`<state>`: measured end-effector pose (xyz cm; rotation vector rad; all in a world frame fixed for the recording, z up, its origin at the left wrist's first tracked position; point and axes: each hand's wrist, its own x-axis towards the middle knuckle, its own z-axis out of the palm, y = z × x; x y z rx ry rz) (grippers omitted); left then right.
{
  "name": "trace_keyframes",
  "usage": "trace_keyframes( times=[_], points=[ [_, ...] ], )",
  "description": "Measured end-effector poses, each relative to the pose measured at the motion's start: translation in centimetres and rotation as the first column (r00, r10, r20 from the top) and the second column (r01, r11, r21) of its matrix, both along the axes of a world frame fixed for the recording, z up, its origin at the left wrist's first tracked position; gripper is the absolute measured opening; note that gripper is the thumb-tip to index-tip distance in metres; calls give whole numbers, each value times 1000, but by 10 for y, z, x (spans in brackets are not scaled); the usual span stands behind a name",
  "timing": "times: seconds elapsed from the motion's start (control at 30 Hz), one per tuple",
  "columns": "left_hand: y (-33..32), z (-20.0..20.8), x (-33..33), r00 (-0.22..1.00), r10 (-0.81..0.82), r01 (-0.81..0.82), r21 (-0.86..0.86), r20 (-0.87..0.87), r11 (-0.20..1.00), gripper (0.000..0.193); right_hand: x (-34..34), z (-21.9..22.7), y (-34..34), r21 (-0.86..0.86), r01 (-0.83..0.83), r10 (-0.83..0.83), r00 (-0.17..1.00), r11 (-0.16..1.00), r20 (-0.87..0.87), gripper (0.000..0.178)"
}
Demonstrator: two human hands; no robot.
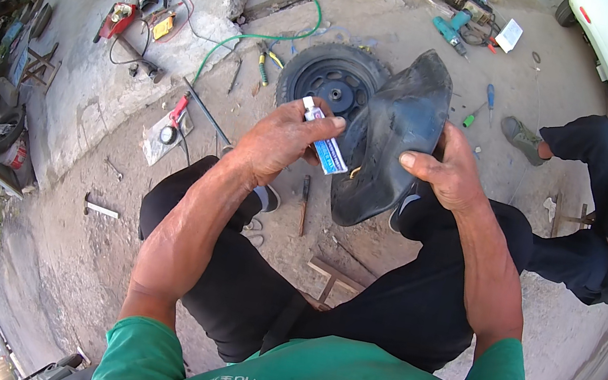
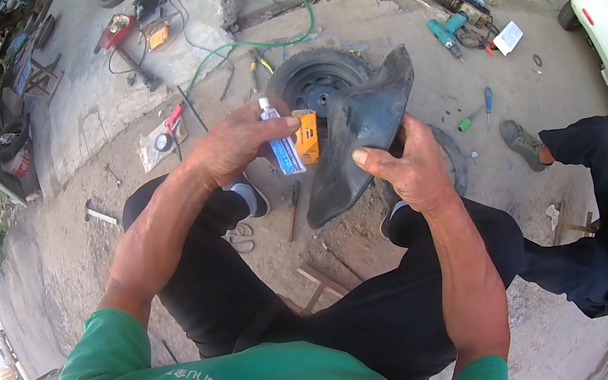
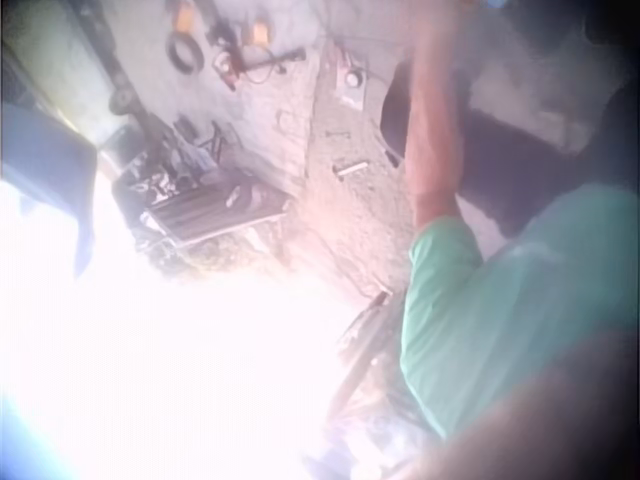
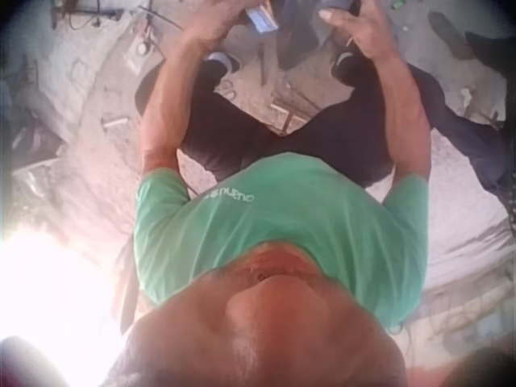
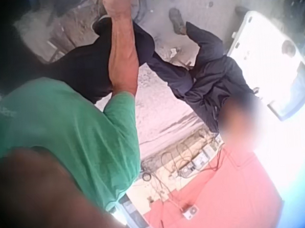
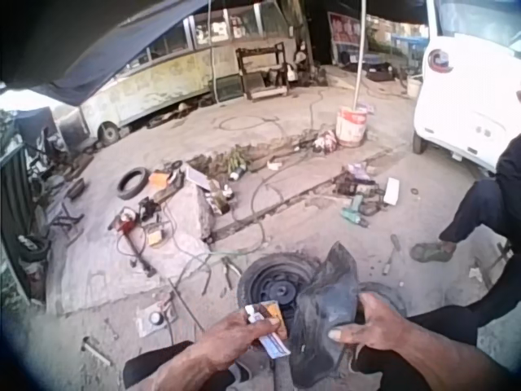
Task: The person applies glue to a punctured tire tube, places a patch over the hole, and uses a hammer to press the patch firmly. The tube is then positioned onto a wheel rim.
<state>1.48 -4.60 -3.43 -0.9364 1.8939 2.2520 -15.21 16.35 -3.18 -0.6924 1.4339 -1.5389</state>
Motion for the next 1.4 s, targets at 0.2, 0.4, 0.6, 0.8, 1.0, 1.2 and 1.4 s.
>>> trace_keyframes(
  times=[0.2, 0.4, 0.6, 0.8, 1.0, 1.2, 1.4],
  points=[
    [16, -15, -6, 996, -84, 83, -80, -12, 993, 27, -4, -6, -2, -2, -23, 23, 999, 1000, 31, 56],
    [41, 4, -11, 996, -35, 21, -158, -83, 987, 29, -6, -10, 3, -7, -41, 42, 995, 999, 96, 62],
    [34, -13, -11, 982, -108, 81, -170, -153, 982, 27, -3, -10, 9, -117, -12, 42, 965, 993, 258, 67],
    [37, -1, -7, 991, -79, 53, -215, -112, 975, 28, -2, -11, 12, -162, -2, 53, 949, 987, 311, 71],
    [39, 14, -4, 986, -89, 56, -222, -142, 974, 28, 14, -59, 6, -239, 153, 98, 610, 959, 786, 56],
    [65, 1, 6, 930, -337, 250, -422, -144, 871, 23, 31, -94, -23, 0, -67, 61, 903, 998, 425, 38],
    [83, -18, 9, 834, -498, 279, -596, -238, 753, 19, 41, -88, -31, 8, -123, 112, 930, 992, 350, 59]
  ],
)
